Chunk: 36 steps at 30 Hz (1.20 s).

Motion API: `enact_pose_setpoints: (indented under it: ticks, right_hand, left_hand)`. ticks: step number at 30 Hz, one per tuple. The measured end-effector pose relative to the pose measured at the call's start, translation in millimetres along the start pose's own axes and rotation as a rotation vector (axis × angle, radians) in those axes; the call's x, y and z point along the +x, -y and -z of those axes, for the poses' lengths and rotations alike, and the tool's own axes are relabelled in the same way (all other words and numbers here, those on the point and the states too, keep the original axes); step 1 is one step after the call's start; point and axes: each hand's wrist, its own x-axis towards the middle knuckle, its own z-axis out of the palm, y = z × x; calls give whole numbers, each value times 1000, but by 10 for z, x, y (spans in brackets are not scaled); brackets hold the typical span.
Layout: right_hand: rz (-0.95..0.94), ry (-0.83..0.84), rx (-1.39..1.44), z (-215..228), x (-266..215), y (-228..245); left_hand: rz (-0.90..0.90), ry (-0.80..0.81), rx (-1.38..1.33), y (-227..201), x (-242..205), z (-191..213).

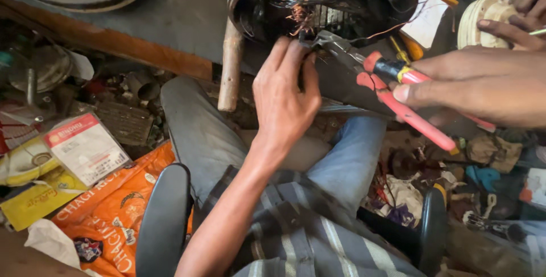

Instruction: The person uses pliers to cut and pull copper wires from a motor stator. They repeatedly cut wire bundles and remove them from the stator slots, working in a cluttered workshop.

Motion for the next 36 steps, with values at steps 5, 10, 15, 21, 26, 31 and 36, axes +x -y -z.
enact_pose_setpoints:
  ticks: [5, 10, 15, 21, 26, 31, 36]
  right_hand:
    - [-48, 46, -66, 96, -71, 306]
    - [-66, 51, -146, 211, -77, 418]
    - [42, 26, 55, 171, 34, 221]
    - [370, -56, 210, -150, 179, -66]
    - [376, -122, 378, -490, 206, -200]
    - [498, -104, 559, -488, 345, -364]
    - [534, -5, 751, -539, 235, -270]
  left_hand:
    - [-87, 7, 62, 49, 17, 28]
    - [-163, 22, 102, 109, 12, -6]
    - [-117, 16, 63, 97, 14, -27]
    - [2, -2, -26, -16, -48, -61]
    - [55, -38, -47, -83, -18, -55]
    - [61, -33, -6, -150, -12, -5]
    - [99, -49, -29, -180, -22, -23]
